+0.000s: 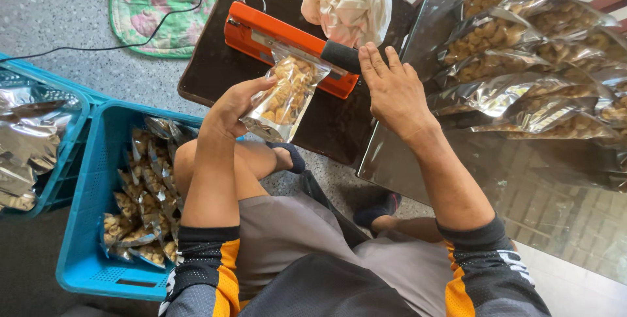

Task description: The person repeatedly picks up clear plastic bags filled with snacks from a blue crate, places them into an orange handheld heat sealer, and seals the top. The sealed bags are then placed on a glass table. The person is seated on the floor during the task.

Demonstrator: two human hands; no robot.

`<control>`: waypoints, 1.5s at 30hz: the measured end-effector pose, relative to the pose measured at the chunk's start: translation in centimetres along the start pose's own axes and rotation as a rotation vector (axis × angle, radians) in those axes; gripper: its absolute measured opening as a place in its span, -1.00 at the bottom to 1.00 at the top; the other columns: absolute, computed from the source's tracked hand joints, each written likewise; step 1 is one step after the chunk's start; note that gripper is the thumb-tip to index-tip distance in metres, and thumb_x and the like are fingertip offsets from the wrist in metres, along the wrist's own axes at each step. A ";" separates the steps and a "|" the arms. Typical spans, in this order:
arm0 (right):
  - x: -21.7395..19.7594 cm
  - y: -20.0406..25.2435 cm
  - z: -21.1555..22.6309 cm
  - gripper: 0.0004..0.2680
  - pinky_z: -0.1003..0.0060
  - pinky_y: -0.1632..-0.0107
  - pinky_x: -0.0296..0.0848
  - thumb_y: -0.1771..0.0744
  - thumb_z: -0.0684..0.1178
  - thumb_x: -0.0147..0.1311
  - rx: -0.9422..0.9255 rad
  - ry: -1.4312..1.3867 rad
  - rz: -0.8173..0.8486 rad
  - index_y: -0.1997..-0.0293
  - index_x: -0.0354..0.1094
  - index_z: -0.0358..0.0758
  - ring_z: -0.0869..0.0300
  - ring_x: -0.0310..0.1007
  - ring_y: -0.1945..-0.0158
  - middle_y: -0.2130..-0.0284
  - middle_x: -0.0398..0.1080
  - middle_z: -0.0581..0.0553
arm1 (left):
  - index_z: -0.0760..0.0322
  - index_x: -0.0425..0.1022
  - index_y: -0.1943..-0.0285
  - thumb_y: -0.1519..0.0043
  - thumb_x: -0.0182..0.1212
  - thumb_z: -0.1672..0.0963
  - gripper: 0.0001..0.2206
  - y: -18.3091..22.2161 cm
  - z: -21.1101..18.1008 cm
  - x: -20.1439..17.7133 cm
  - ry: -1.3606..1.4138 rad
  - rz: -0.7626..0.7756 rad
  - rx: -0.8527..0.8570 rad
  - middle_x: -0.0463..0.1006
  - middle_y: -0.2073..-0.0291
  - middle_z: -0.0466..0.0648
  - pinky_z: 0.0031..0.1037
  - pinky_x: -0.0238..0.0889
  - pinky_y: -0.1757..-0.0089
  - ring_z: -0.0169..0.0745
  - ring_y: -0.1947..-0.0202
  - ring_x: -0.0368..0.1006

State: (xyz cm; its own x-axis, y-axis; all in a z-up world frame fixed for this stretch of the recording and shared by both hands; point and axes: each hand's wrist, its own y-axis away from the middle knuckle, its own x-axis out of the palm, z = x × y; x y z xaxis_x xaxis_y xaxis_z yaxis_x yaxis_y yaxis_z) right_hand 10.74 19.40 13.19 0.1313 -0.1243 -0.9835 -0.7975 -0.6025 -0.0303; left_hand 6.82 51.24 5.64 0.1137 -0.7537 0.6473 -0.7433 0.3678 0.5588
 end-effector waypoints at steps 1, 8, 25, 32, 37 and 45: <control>0.3 0.1 0.0 -0.47 -0.02 -0.15 0.36 -0.27 -0.22 -0.08 -0.006 0.007 -0.007 -0.49 0.08 -0.35 -0.20 0.23 -0.38 -0.41 0.20 -0.25 | 0.43 0.46 -0.17 -0.25 0.24 0.07 -0.61 0.0 0.0 -0.1 0.010 0.006 0.005 0.65 0.16 0.10 -0.33 0.53 0.24 -0.13 0.26 0.63; 0.9 0.1 0.1 -0.52 -0.02 -0.11 0.40 -0.30 -0.20 -0.05 0.011 -0.011 -0.034 -0.46 0.19 -0.30 -0.20 0.30 -0.33 -0.33 0.33 -0.19 | 0.47 0.44 -0.23 -0.30 0.25 0.09 -0.61 0.1 0.1 -0.8 0.069 0.119 0.041 0.64 0.12 0.12 -0.34 0.53 0.22 -0.15 0.25 0.61; -0.3 -1.0 0.7 -0.59 0.05 -0.05 0.46 -0.33 -0.18 -0.05 0.050 0.030 0.030 -0.39 0.26 -0.32 -0.15 0.34 -0.30 -0.25 0.40 -0.17 | 0.47 0.45 -0.22 -0.28 0.25 0.09 -0.60 1.8 -0.7 1.0 0.038 0.070 0.023 0.66 0.12 0.09 -0.47 0.50 0.33 -0.22 0.29 0.64; -0.2 -1.0 0.6 -0.59 0.03 -0.01 0.50 -0.33 -0.18 -0.06 0.069 -0.001 0.047 -0.38 0.27 -0.32 -0.16 0.37 -0.27 -0.24 0.40 -0.17 | 0.50 0.43 -0.24 -0.28 0.25 0.10 -0.59 1.6 -0.7 1.0 0.053 0.108 0.035 0.64 0.11 0.13 -0.43 0.54 0.29 -0.19 0.27 0.64; 0.2 -1.3 0.8 -0.62 0.02 0.01 0.52 -0.35 -0.16 -0.07 0.090 0.025 0.017 -0.37 0.28 -0.30 -0.17 0.39 -0.25 -0.22 0.42 -0.16 | 0.46 0.42 -0.24 -0.26 0.25 0.10 -0.58 1.3 -0.4 1.0 0.020 0.093 0.055 0.63 0.11 0.11 -0.36 0.55 0.26 -0.17 0.26 0.63; -1.3 -0.6 1.6 -0.53 0.00 -0.01 0.51 -0.30 -0.21 -0.06 0.174 -0.139 -0.025 -0.43 0.19 -0.24 -0.22 0.38 -0.22 -0.28 0.31 -0.29 | 0.47 0.41 -0.25 -0.29 0.25 0.12 -0.61 1.6 0.9 1.2 -0.038 0.169 0.116 0.62 0.10 0.09 -0.34 0.53 0.21 -0.16 0.23 0.61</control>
State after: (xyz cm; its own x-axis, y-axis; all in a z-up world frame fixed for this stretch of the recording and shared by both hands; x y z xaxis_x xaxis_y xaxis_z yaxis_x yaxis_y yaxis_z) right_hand 10.13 21.20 14.23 0.0801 0.0059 -0.9968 -0.8862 -0.4573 -0.0739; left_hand 5.17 50.45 6.87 -0.0421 -0.7072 0.7058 -0.8209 0.4272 0.3791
